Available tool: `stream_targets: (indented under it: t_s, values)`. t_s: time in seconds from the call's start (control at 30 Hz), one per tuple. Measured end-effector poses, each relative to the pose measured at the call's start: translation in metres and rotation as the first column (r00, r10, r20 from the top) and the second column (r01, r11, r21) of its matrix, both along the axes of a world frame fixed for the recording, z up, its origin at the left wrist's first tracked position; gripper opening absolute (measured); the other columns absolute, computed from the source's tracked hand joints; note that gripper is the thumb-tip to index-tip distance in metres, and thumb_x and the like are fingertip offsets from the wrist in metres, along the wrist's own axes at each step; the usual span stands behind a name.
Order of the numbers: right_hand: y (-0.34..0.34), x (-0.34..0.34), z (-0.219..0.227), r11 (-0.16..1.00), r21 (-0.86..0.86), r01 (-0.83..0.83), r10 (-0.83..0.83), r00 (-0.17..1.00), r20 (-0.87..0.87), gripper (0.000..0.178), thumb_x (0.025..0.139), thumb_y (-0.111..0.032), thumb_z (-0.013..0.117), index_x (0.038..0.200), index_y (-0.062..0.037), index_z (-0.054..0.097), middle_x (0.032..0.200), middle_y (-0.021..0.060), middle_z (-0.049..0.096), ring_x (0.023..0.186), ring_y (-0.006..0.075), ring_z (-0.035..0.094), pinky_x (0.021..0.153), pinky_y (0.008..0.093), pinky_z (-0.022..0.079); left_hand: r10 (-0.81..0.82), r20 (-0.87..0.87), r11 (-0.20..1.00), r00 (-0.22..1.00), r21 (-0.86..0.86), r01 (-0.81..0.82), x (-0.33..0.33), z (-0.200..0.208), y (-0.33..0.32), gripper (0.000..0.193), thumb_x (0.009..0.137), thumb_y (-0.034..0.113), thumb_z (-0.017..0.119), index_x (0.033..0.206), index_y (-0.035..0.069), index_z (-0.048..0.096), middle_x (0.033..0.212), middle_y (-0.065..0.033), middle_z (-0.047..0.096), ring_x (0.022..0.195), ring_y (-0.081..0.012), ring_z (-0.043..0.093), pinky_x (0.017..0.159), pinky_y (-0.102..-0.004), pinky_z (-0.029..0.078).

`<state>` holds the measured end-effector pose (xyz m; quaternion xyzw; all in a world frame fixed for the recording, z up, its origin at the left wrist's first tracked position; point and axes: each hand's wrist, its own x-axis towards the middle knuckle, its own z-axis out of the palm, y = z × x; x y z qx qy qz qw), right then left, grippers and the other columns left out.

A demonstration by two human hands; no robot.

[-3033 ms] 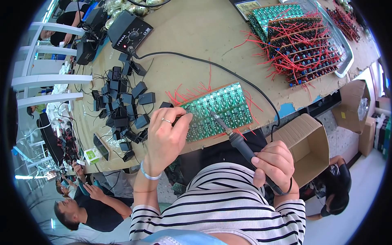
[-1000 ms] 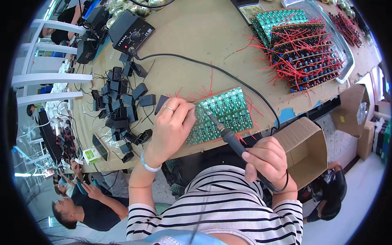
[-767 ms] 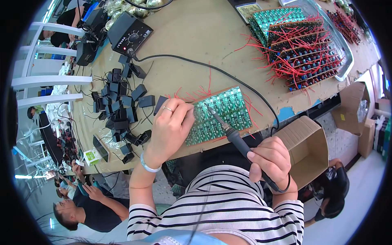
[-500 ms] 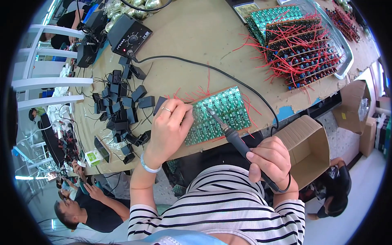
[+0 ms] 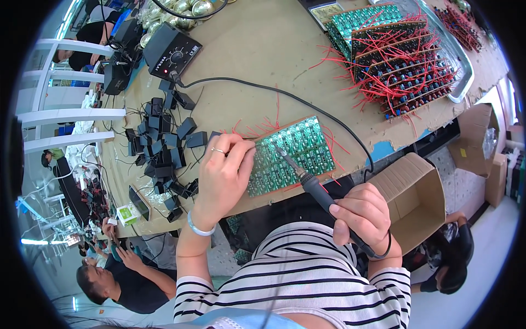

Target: Soldering small components and wires onto a green circuit board at a factory workbench.

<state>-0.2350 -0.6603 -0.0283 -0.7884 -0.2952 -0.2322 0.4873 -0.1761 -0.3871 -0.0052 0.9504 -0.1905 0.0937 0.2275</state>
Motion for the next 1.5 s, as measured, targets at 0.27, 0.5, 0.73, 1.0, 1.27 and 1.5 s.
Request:
stream_targets:
  t_s: [0.27, 0.5, 0.73, 1.0, 1.27, 1.5]
  values:
    - [0.001, 0.002, -0.002, 1.0, 0.01, -0.027, 0.027, 1.0, 0.004, 0.012, 0.087, -0.005, 0.064, 0.097, 0.0, 0.067, 0.083, 0.0089, 0.066, 0.066, 0.0233, 0.062, 0.061, 0.0356, 0.054, 0.011, -0.195, 0.993, 0.981, 0.117, 0.012, 0.04, 0.021, 0.012, 0.008, 0.088, 0.007, 0.069, 0.093, 0.001, 0.069, 0.094, -0.015, 0.067, 0.092, -0.0363, 0.063, 0.081, -0.0453, 0.051]
    - [-0.001, 0.0, -0.002, 0.999, 0.041, 0.019, -0.021, 0.999, 0.03, 0.01, 0.09, -0.007, 0.062, 0.097, 0.0004, 0.066, 0.081, 0.0094, 0.065, 0.064, 0.0241, 0.062, 0.059, 0.0367, 0.053, -0.249, -0.396, 0.953, 0.884, 0.061, 0.296, 0.072, 0.012, 0.023, 0.009, 0.088, 0.009, 0.068, 0.093, 0.002, 0.069, 0.088, -0.0148, 0.067, 0.085, -0.0368, 0.064, 0.078, -0.0458, 0.051]
    - [-0.01, -0.004, -0.004, 0.999, 0.041, 0.03, -0.031, 0.999, 0.021, 0.01, 0.091, -0.007, 0.061, 0.096, 0.0004, 0.065, 0.081, 0.01, 0.065, 0.065, 0.0243, 0.062, 0.061, 0.0372, 0.053, -0.012, -0.111, 0.981, 0.994, -0.192, -0.01, 0.052, 0.024, 0.03, 0.009, 0.091, 0.005, 0.066, 0.1, 0.001, 0.067, 0.089, -0.0147, 0.062, 0.072, -0.0322, 0.062, 0.066, -0.0377, 0.05]
    - [-0.007, -0.008, -0.003, 1.0, 0.023, -0.02, 0.021, 0.999, -0.041, 0.01, 0.088, -0.005, 0.063, 0.096, -0.0001, 0.067, 0.082, 0.0094, 0.065, 0.065, 0.0238, 0.061, 0.061, 0.0372, 0.053, -0.2, -0.007, 0.974, 0.98, 0.105, 0.2, 0.003, 0.02, 0.02, 0.016, 0.077, 0.008, 0.079, 0.091, 0.008, 0.073, 0.085, -0.0028, 0.057, 0.074, -0.021, 0.057, 0.067, -0.0359, 0.044]
    - [0.002, -0.008, -0.009, 0.998, 0.021, -0.065, 0.066, 0.997, -0.045, 0.011, 0.084, -0.003, 0.065, 0.093, 0.0008, 0.069, 0.081, 0.009, 0.065, 0.064, 0.0234, 0.061, 0.06, 0.0355, 0.052, -0.243, 0.027, 0.957, 0.97, 0.169, 0.235, 0.001, 0.007, 0.013, 0.018, 0.076, 0.007, 0.064, 0.093, 0.01, 0.07, 0.086, -0.0012, 0.055, 0.081, -0.0208, 0.055, 0.071, -0.0353, 0.043]
    - [0.006, -0.003, -0.007, 0.994, -0.014, -0.108, 0.108, 0.994, -0.036, 0.012, 0.082, -0.002, 0.067, 0.092, 0.0017, 0.069, 0.082, 0.009, 0.065, 0.064, 0.0232, 0.06, 0.06, 0.0351, 0.052, -0.235, 0.035, 0.952, 0.971, 0.208, 0.223, 0.0, 0.006, 0.012, 0.019, 0.074, 0.006, 0.068, 0.093, 0.011, 0.07, 0.086, -0.001, 0.054, 0.079, -0.0205, 0.054, 0.07, -0.0353, 0.041]
